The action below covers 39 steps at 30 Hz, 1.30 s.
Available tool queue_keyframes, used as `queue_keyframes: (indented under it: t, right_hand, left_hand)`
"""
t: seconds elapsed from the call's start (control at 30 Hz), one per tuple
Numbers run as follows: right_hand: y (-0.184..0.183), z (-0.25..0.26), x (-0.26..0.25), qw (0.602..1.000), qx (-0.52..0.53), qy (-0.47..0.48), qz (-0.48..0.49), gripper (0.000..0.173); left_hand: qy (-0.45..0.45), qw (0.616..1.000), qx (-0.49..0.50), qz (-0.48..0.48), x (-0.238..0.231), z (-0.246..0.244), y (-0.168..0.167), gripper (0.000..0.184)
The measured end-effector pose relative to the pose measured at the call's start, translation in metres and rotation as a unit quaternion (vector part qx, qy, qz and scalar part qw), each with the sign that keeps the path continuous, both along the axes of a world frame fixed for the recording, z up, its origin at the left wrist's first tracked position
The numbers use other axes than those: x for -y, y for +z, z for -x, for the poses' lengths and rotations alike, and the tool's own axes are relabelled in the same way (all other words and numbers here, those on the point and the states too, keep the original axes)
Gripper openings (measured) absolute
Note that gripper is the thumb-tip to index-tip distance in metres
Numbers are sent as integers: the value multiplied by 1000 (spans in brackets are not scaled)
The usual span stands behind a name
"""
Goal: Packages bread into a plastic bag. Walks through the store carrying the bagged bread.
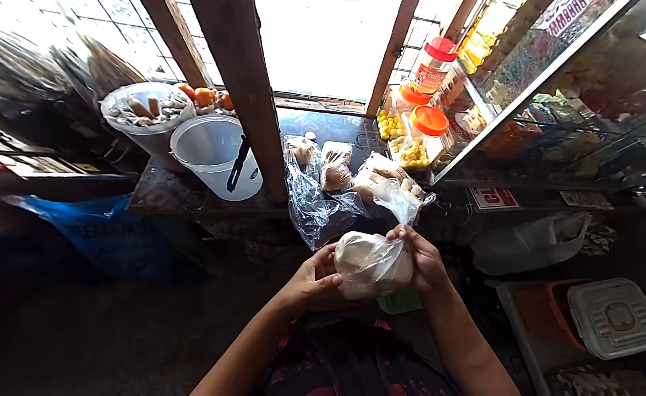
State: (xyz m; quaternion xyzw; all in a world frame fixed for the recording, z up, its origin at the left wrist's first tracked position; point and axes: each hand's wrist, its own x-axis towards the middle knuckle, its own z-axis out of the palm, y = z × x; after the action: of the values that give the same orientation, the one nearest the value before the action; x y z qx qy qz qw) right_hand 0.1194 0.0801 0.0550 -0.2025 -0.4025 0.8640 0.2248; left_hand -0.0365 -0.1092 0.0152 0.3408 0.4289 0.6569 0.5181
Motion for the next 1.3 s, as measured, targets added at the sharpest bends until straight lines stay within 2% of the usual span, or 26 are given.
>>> queue_keyframes:
  t: [0.17, 0.23, 0.3, 0.33, 0.4, 0.47, 0.5, 0.53, 0.6, 0.67, 0.73, 0.77, 0.87, 0.93, 0.97, 1.07, 1.1, 1.13, 1.2, 1.23, 1.3]
  right_hand:
    - [-9, -6, -8, 986, -8, -70, 152, 47]
    - [-9, -9, -9, 981, -2, -84, 175, 47]
    - [-11, -14, -9, 986, -5, -86, 145, 47]
    - [-13, -19, -9, 993, -8, -73, 90, 47]
    - [-11, -31, -12, 996, -7, -18, -85, 42]
    - [-2, -43, -9, 962, 22, 56, -265, 42]
    - [2, -47, -5, 934, 38, 93, -342, 43]
    - [4, -48, 0, 899, 53, 125, -416, 42]
    - [2, -47, 11, 833, 73, 168, -521, 33]
    - [-4, -47, 18, 803, 71, 183, -562, 27]
    - [-13, -49, 19, 804, 53, 176, -565, 27]
    - [-17, -51, 17, 807, 52, 178, -561, 30]
    - [-27, -59, 10, 842, 50, 188, -503, 43]
    - [-29, -62, 3, 865, 54, 192, -461, 50]
    - [-28, -61, 0, 874, 67, 204, -436, 47]
    - [-22, -58, -4, 893, 96, 277, -342, 23]
    - [-21, -58, -4, 898, 86, 279, -331, 22]
    - [-22, -60, -4, 904, 71, 253, -337, 26]
    - [-33, -62, 1, 901, 39, 104, -420, 39]
    - [-43, -60, 3, 877, 13, 12, -481, 42]
    - [-51, -58, -1, 810, -45, -81, -579, 30]
  left_hand:
    - [-40, 996, 73, 10, -11, -37, -5, 81]
    - [-21, 993, 113, 28, -17, -47, -9, 72]
    - [-15, 996, 90, 13, -21, -51, -10, 67]
    - [-23, 998, 52, -4, -20, -50, -11, 70]
    - [-4, 998, -65, -11, -19, -45, -9, 92]
    - [37, 980, -193, -6, -23, -38, -1, 114]
    - [56, 966, -253, -8, -27, -37, 3, 115]
    - [72, 953, -294, -14, -30, -38, 7, 108]
    - [96, 941, -323, -13, -38, -49, 11, 79]
    - [117, 935, -334, 25, -43, -63, 15, 47]
    - [135, 945, -296, 39, -45, -73, 22, 23]
    - [138, 956, -258, 29, -45, -76, 24, 16]
    - [86, 989, -118, 34, -41, -77, 36, 12]
    - [41, 997, -56, 33, -41, -73, 37, 6]
    - [35, 998, -54, 26, -43, -71, 35, 2]
    - [36, 994, -100, 20, -49, -71, 33, 9]
    - [41, 995, -93, 25, -52, -73, 32, 9]
    - [54, 995, -71, 32, -55, -75, 30, 8]
    - [84, 995, -6, 44, -60, -80, 25, 11]
    - [91, 994, 28, 56, -63, -83, 24, 11]
    - [83, 990, 87, 77, -66, -87, 21, 11]
